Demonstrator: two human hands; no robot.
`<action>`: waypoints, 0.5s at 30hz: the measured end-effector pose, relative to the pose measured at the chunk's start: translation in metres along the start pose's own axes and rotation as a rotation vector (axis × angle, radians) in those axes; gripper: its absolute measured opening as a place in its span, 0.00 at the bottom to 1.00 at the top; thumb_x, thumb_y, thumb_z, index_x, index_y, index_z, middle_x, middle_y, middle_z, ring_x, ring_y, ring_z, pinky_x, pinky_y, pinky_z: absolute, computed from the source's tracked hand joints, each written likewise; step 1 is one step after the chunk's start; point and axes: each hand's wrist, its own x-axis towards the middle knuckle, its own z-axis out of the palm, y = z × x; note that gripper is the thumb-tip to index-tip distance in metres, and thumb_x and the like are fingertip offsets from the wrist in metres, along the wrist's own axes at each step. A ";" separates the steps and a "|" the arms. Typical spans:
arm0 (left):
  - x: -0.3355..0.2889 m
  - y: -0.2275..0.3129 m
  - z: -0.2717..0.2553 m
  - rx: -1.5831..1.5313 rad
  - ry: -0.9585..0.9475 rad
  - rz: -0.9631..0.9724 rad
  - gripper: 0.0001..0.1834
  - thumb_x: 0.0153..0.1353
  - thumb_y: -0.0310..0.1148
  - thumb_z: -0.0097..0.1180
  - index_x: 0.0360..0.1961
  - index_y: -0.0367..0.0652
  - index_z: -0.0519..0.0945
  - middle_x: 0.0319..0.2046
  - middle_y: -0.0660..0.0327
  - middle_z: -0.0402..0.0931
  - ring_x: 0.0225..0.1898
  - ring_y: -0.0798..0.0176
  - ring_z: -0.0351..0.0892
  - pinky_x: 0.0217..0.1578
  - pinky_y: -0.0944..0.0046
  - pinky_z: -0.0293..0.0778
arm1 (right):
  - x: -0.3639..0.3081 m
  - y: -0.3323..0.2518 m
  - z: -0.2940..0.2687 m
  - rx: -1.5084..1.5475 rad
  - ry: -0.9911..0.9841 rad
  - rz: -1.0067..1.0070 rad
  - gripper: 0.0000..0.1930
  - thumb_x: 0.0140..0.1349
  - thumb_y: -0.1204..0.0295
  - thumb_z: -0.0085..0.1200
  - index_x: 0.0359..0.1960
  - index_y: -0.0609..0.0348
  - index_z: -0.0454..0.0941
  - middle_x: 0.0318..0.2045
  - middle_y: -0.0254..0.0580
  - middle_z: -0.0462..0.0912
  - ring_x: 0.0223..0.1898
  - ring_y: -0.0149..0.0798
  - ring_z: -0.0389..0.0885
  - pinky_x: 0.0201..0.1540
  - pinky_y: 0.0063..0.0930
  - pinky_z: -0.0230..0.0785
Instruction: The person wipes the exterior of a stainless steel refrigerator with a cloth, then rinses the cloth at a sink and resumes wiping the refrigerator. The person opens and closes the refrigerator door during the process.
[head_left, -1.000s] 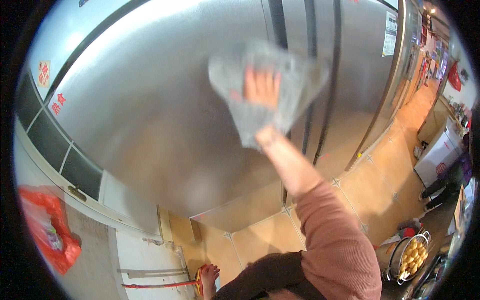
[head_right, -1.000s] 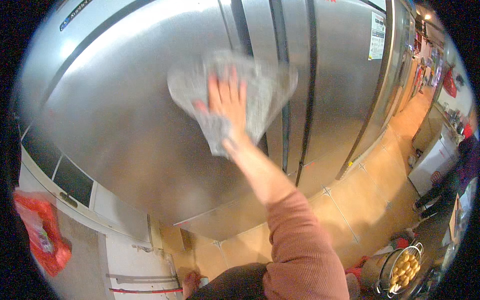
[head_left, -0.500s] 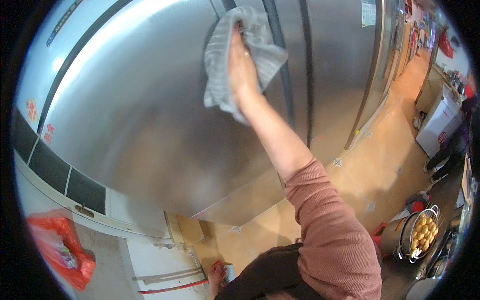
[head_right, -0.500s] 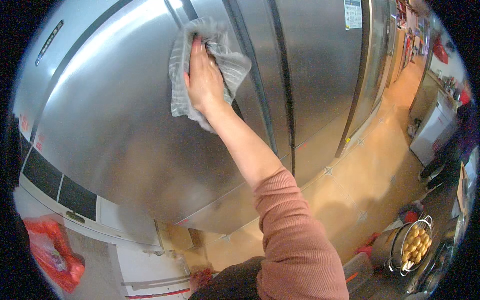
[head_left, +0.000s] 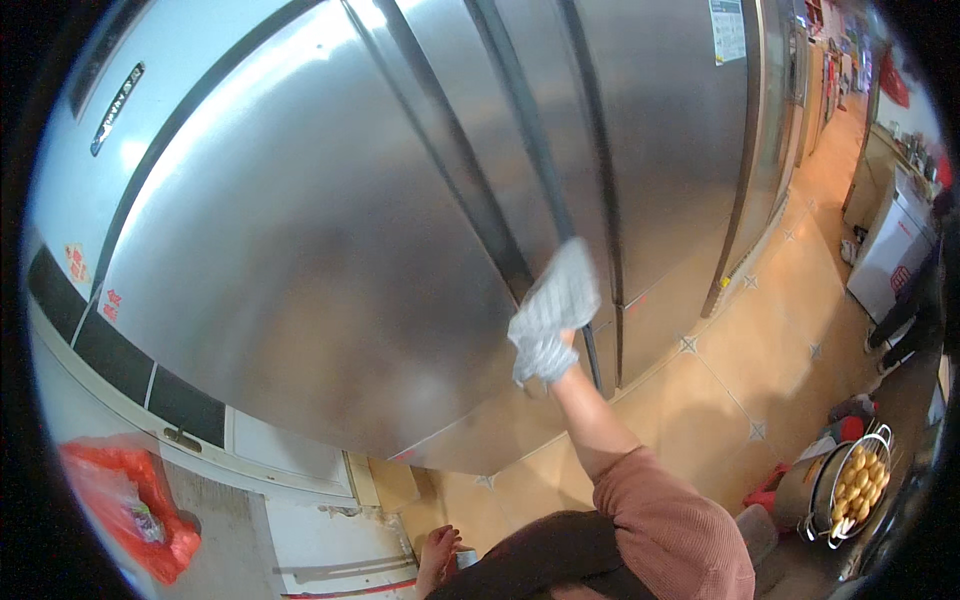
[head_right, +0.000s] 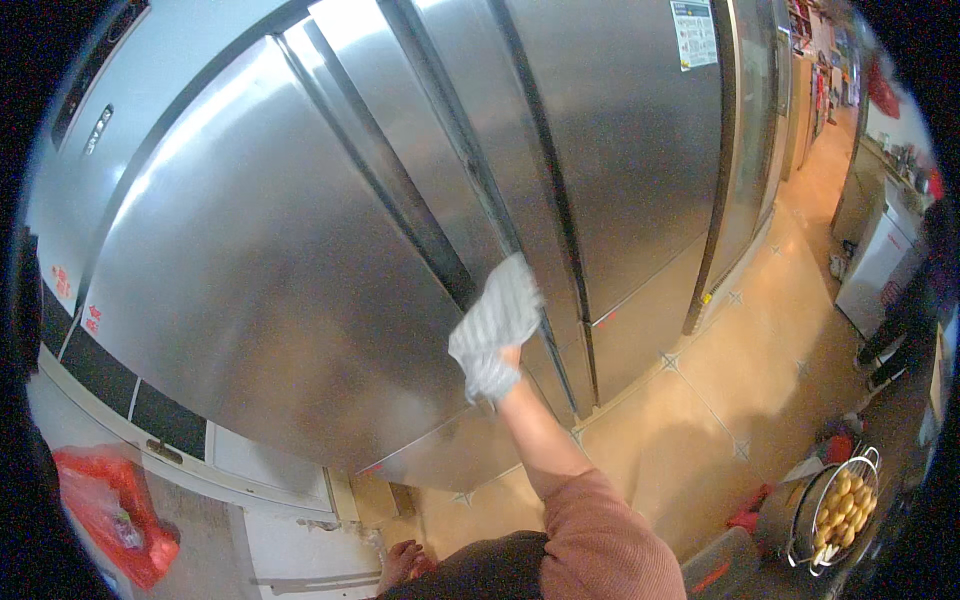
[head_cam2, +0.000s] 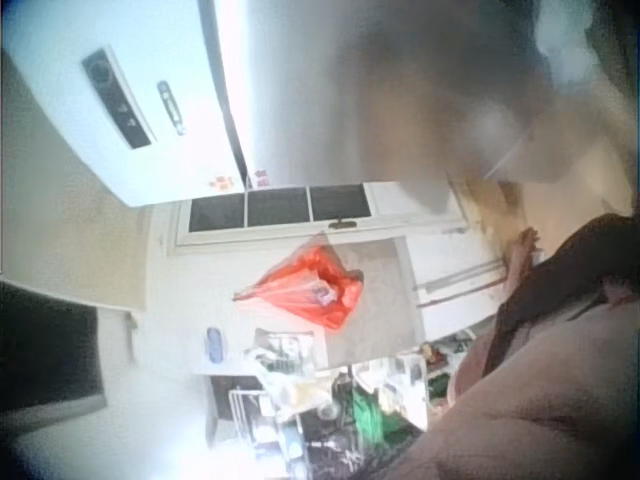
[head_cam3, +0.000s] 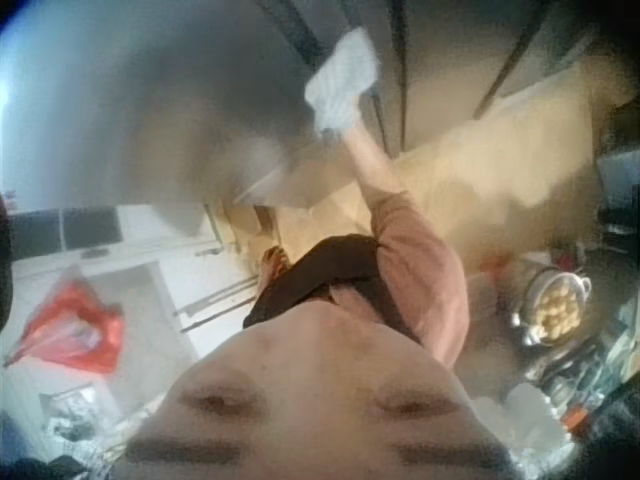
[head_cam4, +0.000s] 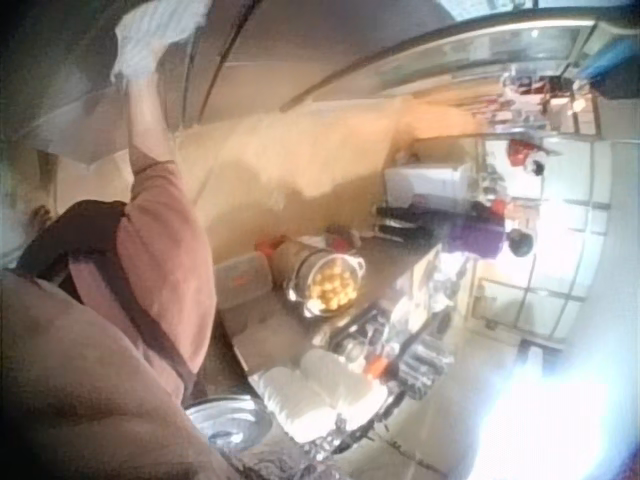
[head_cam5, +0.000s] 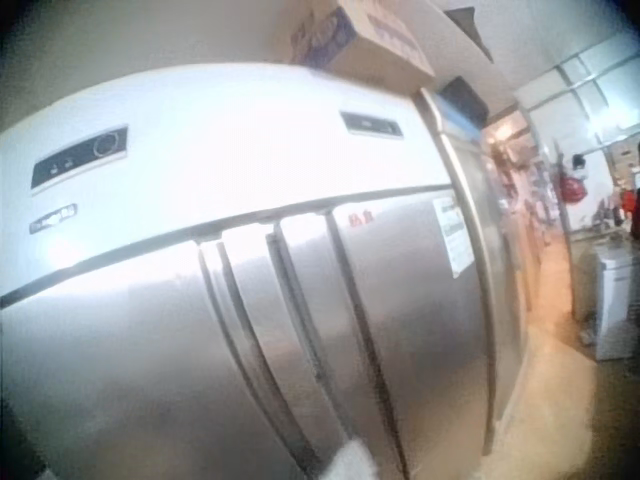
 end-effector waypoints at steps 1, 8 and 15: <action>-0.001 0.005 0.006 0.013 -0.033 -0.012 0.21 0.62 0.39 0.53 0.49 0.33 0.73 0.37 0.56 0.78 0.36 0.66 0.78 0.34 0.68 0.73 | 0.014 0.013 0.006 0.637 0.155 0.243 0.21 0.53 0.76 0.49 0.51 0.68 0.71 0.48 0.52 0.75 0.51 0.55 0.71 0.60 0.44 0.57; -0.020 0.003 0.022 0.222 -0.037 0.068 0.20 0.66 0.36 0.44 0.55 0.36 0.66 0.44 0.52 0.75 0.38 0.56 0.76 0.35 0.62 0.76 | 0.168 0.145 0.031 2.429 0.591 0.574 0.18 0.54 0.73 0.50 0.48 0.64 0.73 0.49 0.53 0.74 0.54 0.48 0.71 0.59 0.42 0.60; -0.007 -0.013 0.044 0.162 -0.025 0.005 0.22 0.64 0.38 0.48 0.53 0.33 0.69 0.41 0.53 0.77 0.38 0.60 0.77 0.35 0.64 0.75 | 0.255 0.320 -0.008 1.543 1.173 0.724 0.21 0.59 0.76 0.40 0.54 0.73 0.63 0.59 0.64 0.62 0.62 0.55 0.60 0.65 0.45 0.51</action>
